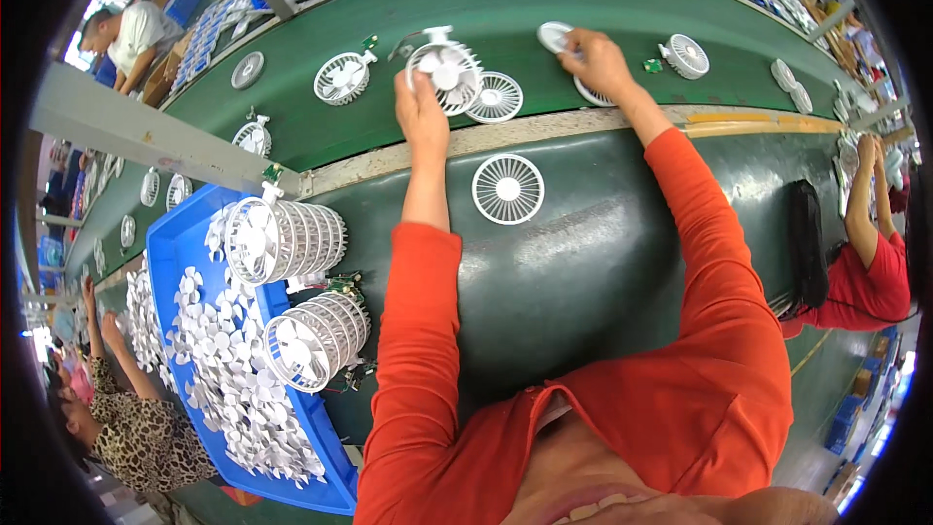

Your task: The person assembles small fans by snapping front and rear covers onto fan housings by hand and placing the assembled units onto the conveyor belt.

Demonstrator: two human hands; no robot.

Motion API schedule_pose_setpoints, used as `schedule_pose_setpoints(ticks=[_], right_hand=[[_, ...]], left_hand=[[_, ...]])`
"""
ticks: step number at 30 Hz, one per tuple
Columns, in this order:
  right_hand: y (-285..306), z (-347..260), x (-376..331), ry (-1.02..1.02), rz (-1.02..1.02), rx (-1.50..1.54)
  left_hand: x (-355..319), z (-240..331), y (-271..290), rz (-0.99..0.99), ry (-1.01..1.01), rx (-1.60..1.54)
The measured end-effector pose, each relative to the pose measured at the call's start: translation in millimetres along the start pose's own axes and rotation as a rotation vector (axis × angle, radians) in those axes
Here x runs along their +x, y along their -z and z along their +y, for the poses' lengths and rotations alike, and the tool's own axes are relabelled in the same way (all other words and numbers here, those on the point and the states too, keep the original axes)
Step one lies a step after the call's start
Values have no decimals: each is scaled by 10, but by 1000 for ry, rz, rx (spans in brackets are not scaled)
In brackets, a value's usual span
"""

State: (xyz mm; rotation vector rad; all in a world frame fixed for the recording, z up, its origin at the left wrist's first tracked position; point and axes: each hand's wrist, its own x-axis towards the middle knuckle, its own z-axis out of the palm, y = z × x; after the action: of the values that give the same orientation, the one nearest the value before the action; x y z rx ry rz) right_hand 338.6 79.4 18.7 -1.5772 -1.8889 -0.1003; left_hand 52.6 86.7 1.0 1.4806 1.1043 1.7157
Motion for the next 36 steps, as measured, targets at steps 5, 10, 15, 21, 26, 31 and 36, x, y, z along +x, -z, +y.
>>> schedule_pose_setpoints(ticks=[5, 10, 15, 21, 26, 31, 36], right_hand=[[228, -696, 24, -69, -107, 371], [502, -342, 75, -273, -19, 765], [238, 542, -283, -547, 160, 566], [258, -307, -453, -532, -25, 860], [490, -60, -568, -531, -313, 1014], [705, -124, -493, -351, -730, 1179], [734, -107, -395, -358, -599, 991]], left_hand=[[84, -116, -180, -375, 114, 250], [-223, 166, -211, -522, 72, 48], [-319, 158, -176, -431, 228, -110], [-300, 295, -137, -566, 119, 271], [-533, 403, -38, -559, 170, 47], [-721, 530, 123, -605, 371, -129], [-500, 490, 246, -314, 333, -133]])
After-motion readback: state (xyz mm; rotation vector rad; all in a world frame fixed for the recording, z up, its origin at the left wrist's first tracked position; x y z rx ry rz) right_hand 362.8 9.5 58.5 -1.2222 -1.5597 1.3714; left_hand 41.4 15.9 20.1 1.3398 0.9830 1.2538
